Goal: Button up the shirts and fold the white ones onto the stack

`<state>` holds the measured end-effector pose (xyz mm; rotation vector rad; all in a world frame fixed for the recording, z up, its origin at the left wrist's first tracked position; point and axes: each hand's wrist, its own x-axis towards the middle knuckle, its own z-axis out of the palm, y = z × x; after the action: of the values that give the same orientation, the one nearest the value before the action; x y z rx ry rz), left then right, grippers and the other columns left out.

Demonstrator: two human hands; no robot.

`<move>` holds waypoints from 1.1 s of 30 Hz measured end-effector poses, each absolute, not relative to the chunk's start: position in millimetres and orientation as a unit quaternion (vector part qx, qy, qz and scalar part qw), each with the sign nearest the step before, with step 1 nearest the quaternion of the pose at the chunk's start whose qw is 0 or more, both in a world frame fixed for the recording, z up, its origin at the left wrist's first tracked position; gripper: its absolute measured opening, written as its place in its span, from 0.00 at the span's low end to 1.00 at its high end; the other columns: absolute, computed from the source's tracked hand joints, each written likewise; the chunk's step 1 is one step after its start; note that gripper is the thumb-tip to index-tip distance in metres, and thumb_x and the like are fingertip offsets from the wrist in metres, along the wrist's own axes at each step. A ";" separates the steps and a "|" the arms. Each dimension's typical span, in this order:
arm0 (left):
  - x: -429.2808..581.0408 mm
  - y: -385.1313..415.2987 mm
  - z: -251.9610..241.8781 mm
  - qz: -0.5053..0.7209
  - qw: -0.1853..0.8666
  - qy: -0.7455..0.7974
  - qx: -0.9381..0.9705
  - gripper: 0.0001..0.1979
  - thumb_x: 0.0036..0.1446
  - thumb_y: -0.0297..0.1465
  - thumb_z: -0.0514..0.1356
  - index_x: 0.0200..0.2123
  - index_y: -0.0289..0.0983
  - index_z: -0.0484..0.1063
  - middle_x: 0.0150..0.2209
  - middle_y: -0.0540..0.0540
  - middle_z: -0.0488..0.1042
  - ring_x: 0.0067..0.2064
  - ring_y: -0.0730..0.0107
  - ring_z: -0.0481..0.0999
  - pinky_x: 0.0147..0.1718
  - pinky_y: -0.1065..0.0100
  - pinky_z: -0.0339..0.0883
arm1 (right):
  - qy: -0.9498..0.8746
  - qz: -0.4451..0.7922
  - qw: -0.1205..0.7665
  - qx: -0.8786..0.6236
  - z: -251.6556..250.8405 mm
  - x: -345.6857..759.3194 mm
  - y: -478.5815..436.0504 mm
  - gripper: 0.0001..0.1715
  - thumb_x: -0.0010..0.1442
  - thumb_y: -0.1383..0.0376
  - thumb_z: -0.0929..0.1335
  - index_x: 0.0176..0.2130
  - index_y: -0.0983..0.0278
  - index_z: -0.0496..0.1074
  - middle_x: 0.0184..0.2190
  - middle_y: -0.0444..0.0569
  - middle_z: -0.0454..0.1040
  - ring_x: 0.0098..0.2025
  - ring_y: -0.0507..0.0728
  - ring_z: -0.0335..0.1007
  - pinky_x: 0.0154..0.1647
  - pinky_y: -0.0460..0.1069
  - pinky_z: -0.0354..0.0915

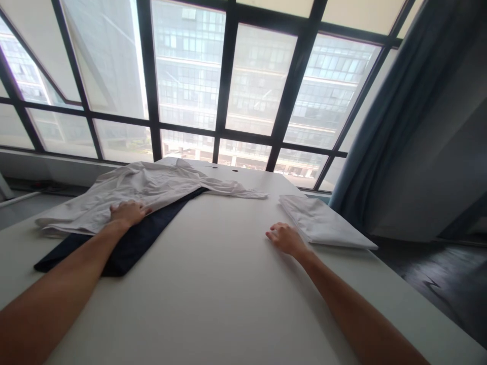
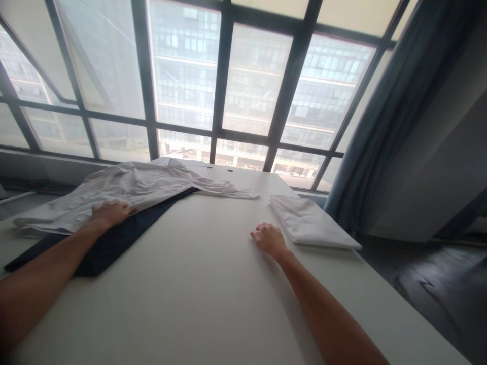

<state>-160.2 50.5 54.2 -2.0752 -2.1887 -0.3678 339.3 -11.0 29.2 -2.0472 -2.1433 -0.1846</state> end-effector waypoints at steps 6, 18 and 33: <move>-143.4 42.6 66.9 -0.189 0.198 -0.703 -0.656 0.21 0.67 0.37 0.47 0.42 0.27 0.74 0.48 0.35 0.75 0.48 0.56 0.71 0.59 0.50 0.48 | -0.718 -0.066 0.085 -0.688 24.7 332.8 -17.7 0.18 0.66 0.56 0.63 0.44 0.65 0.75 0.46 0.55 0.76 0.47 0.59 0.72 0.45 0.49 0.60; -54.5 5.1 74.6 -0.139 0.086 -0.612 -0.774 0.16 0.68 0.35 0.46 0.40 0.33 0.70 0.33 0.38 0.76 0.34 0.58 0.75 0.34 0.65 0.59 | -0.719 -0.076 0.090 -0.685 22.5 329.9 -17.1 0.17 0.67 0.58 0.61 0.43 0.65 0.74 0.46 0.54 0.75 0.48 0.59 0.70 0.41 0.48 0.60; -73.6 -20.5 106.4 -0.093 -0.392 -0.374 -0.835 0.27 0.63 0.51 0.52 0.42 0.33 0.76 0.43 0.41 0.79 0.42 0.59 0.79 0.45 0.64 0.69 | -0.707 0.019 0.143 -0.692 34.1 309.2 70.2 0.22 0.67 0.56 0.62 0.48 0.66 0.76 0.49 0.56 0.77 0.52 0.60 0.73 0.51 0.49 0.63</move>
<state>-73.6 -20.5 106.4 -3.5857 -1.6031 -0.3992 309.2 70.2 34.1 -1.9955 -2.0404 0.0553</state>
